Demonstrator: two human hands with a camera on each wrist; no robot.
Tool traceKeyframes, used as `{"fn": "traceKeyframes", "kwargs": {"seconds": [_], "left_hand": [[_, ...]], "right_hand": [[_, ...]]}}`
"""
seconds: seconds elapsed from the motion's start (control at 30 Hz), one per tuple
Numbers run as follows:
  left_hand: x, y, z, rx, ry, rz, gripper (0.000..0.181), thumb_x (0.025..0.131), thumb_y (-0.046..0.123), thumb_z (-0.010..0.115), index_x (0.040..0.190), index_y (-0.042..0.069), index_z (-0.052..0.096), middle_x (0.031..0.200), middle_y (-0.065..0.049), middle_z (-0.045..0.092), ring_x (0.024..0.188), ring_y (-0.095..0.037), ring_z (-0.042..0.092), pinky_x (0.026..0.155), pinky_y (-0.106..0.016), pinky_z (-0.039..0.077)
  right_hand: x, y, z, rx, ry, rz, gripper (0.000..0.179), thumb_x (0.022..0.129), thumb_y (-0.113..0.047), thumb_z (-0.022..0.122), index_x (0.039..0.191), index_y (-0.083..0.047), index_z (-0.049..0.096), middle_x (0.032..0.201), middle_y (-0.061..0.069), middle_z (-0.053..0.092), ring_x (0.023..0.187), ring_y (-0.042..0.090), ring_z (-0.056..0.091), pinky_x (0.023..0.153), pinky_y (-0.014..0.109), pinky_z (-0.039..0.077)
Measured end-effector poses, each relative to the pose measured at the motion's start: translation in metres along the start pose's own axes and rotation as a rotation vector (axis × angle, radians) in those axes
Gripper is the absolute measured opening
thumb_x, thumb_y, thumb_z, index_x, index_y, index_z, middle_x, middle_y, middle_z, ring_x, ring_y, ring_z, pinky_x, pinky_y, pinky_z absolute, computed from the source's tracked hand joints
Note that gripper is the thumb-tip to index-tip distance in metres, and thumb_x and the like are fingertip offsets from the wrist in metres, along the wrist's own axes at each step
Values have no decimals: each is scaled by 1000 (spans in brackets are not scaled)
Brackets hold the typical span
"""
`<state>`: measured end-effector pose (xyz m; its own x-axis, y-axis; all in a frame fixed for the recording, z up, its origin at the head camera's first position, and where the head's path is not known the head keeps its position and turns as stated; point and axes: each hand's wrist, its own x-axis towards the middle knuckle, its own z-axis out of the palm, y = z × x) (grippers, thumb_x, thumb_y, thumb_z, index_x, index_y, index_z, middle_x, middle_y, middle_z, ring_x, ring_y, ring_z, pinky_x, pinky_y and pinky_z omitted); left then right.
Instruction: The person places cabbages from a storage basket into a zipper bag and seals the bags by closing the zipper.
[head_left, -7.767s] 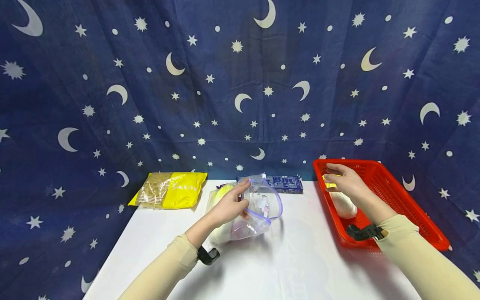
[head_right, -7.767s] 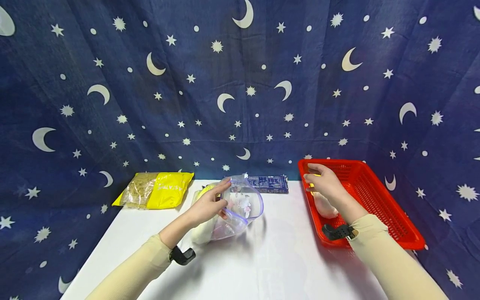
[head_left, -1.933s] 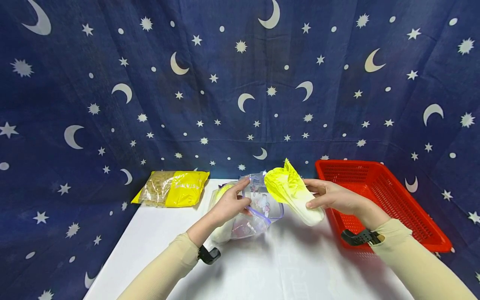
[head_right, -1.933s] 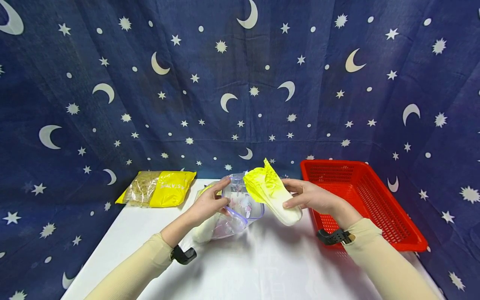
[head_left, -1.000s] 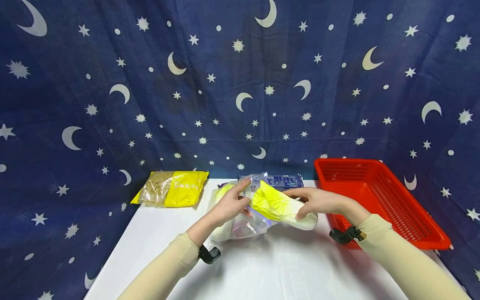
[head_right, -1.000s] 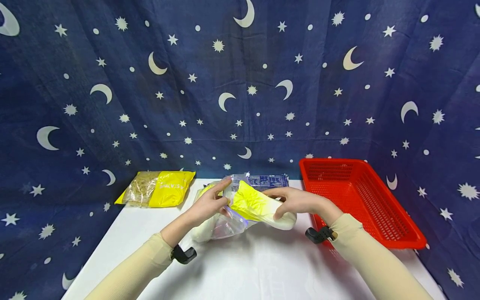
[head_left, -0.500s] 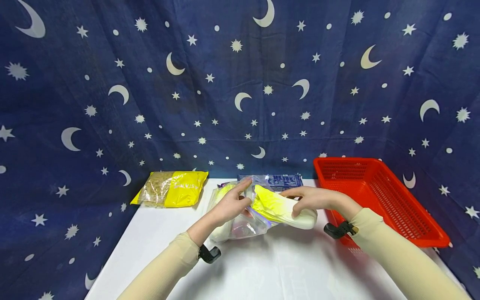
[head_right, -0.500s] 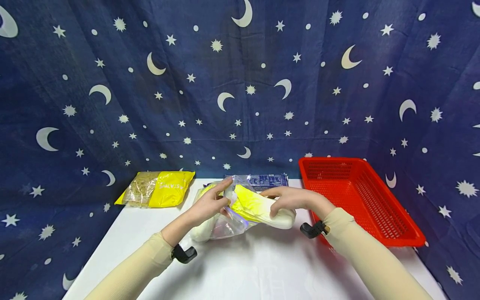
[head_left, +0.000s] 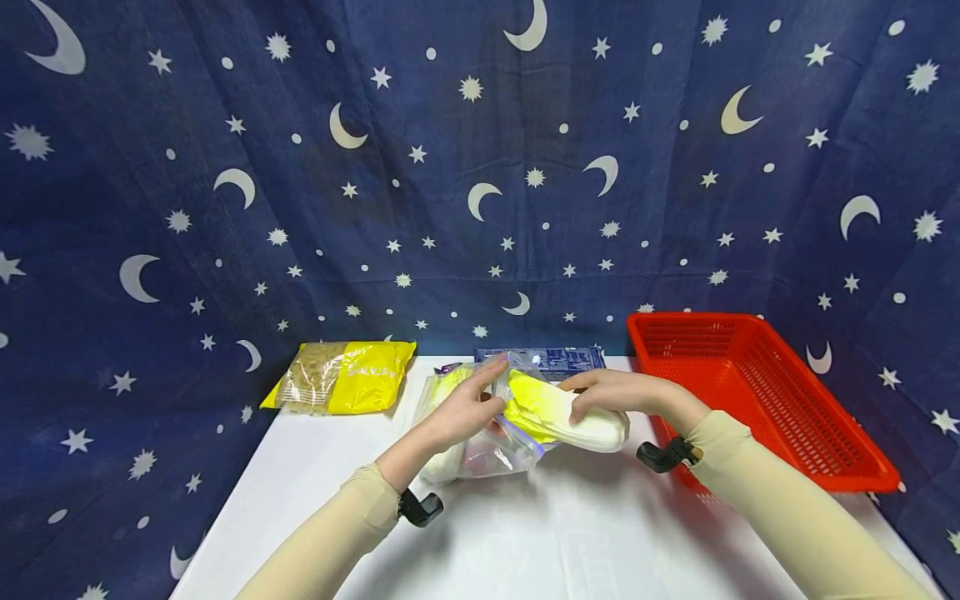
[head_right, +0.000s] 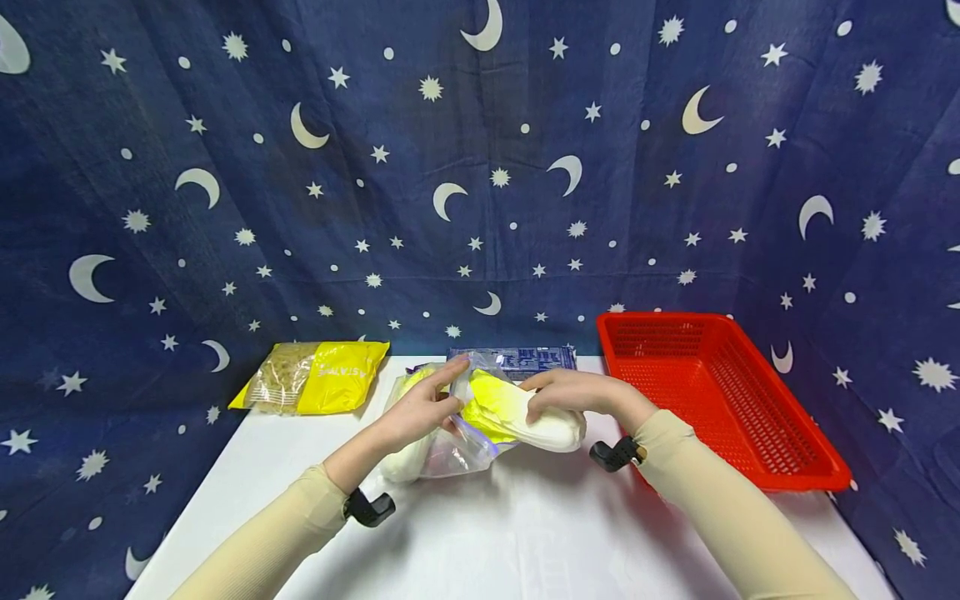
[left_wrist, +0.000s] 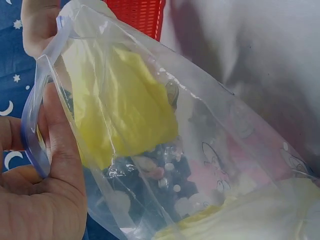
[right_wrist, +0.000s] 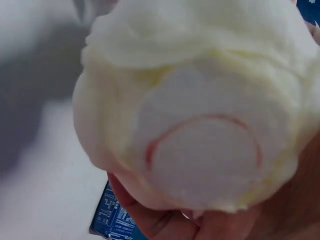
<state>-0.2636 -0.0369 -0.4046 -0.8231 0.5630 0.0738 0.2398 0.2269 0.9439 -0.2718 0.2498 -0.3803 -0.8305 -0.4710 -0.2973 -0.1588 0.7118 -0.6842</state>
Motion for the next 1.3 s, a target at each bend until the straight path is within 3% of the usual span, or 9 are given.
{"fn": "traceKeyframes", "kwargs": {"seconds": [0.13,0.23,0.37,0.63,0.97,1.3], "left_hand": [[-1,0,2,4,-8,-13,71,94,4,52,161,6,29,170,-1,19,77,-20,67,70,-34,63],[-1,0,3,-4,-14,-19,71,94,3,52,161,6,30,169,-1,20,75,-21,66,70,-35,63],[0,-3,5,-11,-21,-14,71,93,1,52,161,5,29,170,-1,19,75,-21,65,69,-36,63],[0,-3,8,-28,-19,-27,73,93,1,53,162,7,28,170,-3,17,77,-22,65,69,-37,63],[4,-9,11,-67,-5,-33,77,90,-3,53,162,6,26,171,-4,15,73,-19,63,68,-37,64],[0,-9,14,-59,-3,-26,77,90,-4,52,162,5,24,171,-6,13,70,-17,63,68,-36,64]], "right_hand": [[3,-3,1,36,19,12,68,80,-35,73,142,-9,62,138,10,60,109,24,56,89,35,48],[6,-3,1,104,12,23,61,82,-33,71,138,-10,65,118,10,67,90,22,63,76,31,53],[9,-5,2,201,11,67,49,84,-32,69,129,-12,69,97,8,66,71,20,64,58,28,53],[10,-8,8,397,46,147,48,87,-31,69,129,-8,65,90,8,65,72,19,64,60,29,56],[15,-5,11,585,1,160,33,92,-30,61,114,-5,60,86,7,66,74,18,65,64,30,57],[22,-4,16,750,1,189,46,95,-27,57,132,0,50,93,9,66,78,19,66,69,34,60]]}}
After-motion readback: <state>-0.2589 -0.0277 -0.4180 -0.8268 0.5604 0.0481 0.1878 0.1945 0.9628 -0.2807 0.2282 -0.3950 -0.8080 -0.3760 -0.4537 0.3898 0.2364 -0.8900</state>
